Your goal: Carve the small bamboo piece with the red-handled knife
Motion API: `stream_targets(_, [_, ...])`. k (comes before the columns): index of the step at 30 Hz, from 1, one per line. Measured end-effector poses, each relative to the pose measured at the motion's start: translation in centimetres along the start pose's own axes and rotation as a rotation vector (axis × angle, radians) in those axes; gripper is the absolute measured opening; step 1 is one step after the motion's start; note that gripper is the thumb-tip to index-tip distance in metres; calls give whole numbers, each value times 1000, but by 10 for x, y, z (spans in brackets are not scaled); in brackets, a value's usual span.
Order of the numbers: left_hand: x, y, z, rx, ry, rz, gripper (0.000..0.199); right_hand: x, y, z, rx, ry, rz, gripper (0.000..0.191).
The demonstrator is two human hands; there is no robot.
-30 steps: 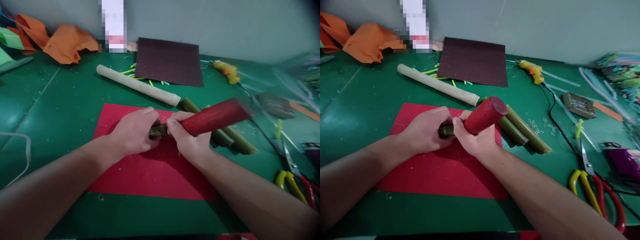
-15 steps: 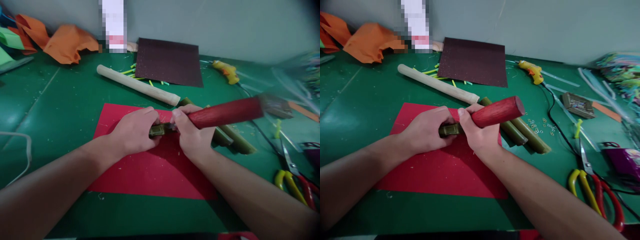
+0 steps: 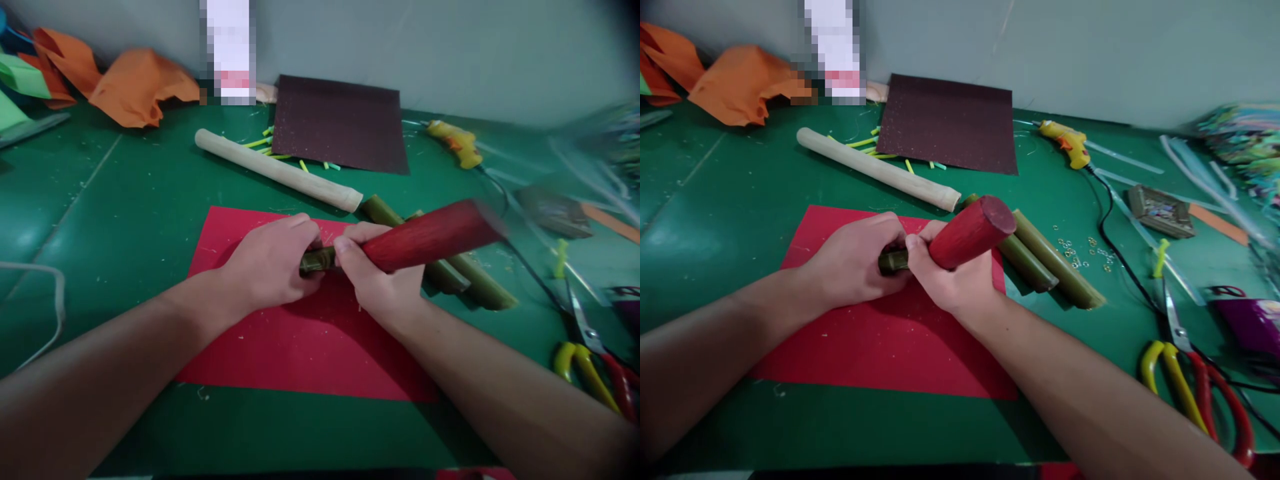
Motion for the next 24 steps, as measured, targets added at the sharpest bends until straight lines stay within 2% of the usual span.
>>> stream_targets(4, [2, 1, 1, -21, 14, 24, 17, -2, -1, -2, -114, 44, -56, 22])
stream_targets(6, [2, 1, 2, -21, 19, 33, 17, -4, -2, -5, -142, 79, -84, 26])
stream_targets(14, [1, 0, 1, -19, 29, 16, 16, -1, -1, -3, -39, 31, -52, 28])
stream_targets(18, [-1, 0, 1, 5, 13, 13, 17, 0, 0, -2, 11, -36, -24, 32])
stream_targets(24, [2, 0, 0, -21, 21, 7, 18, -1, 1, 1, -58, -18, -29, 25])
Point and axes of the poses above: each hand's wrist, its own z-axis away from the middle knuckle, its own y-axis out of the palm, x = y × z, the point moved 3 cm from there along -z, towards the middle knuckle, and after that the axes turned 13 degrees about z, right-handed, at the moved point
